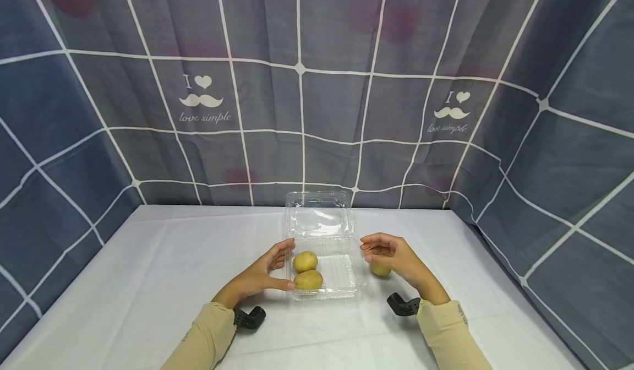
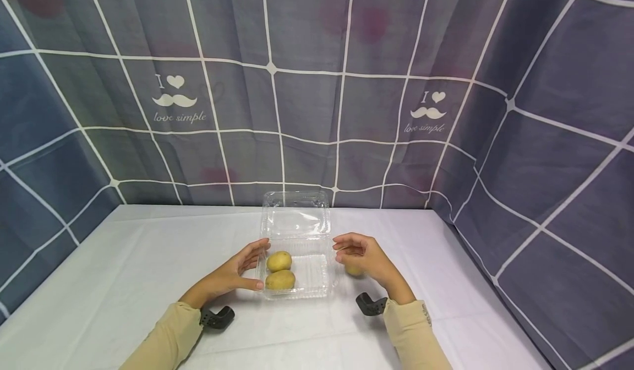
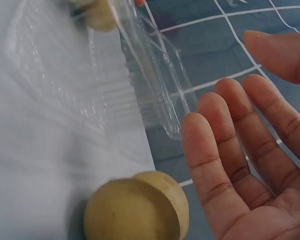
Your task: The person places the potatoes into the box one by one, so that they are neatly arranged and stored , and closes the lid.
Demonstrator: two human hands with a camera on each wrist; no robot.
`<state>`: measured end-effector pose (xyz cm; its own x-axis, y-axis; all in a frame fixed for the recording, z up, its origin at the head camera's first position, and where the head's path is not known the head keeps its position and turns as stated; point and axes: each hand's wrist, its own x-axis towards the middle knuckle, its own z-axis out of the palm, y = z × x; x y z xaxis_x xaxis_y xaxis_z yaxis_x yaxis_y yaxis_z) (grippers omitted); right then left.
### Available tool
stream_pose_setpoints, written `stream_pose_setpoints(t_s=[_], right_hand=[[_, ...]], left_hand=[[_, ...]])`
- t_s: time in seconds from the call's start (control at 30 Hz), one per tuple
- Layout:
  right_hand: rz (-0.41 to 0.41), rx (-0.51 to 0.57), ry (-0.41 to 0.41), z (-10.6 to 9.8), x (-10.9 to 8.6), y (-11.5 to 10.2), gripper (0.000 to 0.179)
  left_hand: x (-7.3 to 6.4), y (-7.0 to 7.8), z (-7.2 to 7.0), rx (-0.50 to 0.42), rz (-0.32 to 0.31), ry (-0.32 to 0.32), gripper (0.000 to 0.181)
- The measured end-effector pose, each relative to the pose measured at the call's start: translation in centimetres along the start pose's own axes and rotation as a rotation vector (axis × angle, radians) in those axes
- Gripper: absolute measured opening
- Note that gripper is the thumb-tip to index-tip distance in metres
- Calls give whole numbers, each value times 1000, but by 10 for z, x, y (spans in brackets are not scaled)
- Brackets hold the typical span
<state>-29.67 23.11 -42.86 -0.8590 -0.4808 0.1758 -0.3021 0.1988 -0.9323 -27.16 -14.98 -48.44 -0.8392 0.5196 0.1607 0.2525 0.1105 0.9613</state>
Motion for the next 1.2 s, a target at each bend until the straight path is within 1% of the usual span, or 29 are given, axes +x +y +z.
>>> stream_pose_setpoints(t_s=[0.27,0.57,0.7,0.9,0.97,1.07,1.2], right_hand=[[-17,-41,56,-10,-2,4,39],[-51,-50,137,-24,-5,14,38],[-23,-56,172,-28,-6,18,35],[59,-74,197,-32,-9,20,34],[88,-90,198,-33,-10,22,34],[115,-118,161,-35,-11,26,35],[116,-126,68,-39,-13,31,39]], left_hand=[[0,-1,0,2,7,-3,110],[0,0,0,5,4,-2,111],[0,0,0,6,7,-4,110],[1,1,0,10,1,-3,110],[1,1,0,11,-2,-1,110],[0,2,1,12,-5,0,111],[0,2,1,8,-5,-1,110]])
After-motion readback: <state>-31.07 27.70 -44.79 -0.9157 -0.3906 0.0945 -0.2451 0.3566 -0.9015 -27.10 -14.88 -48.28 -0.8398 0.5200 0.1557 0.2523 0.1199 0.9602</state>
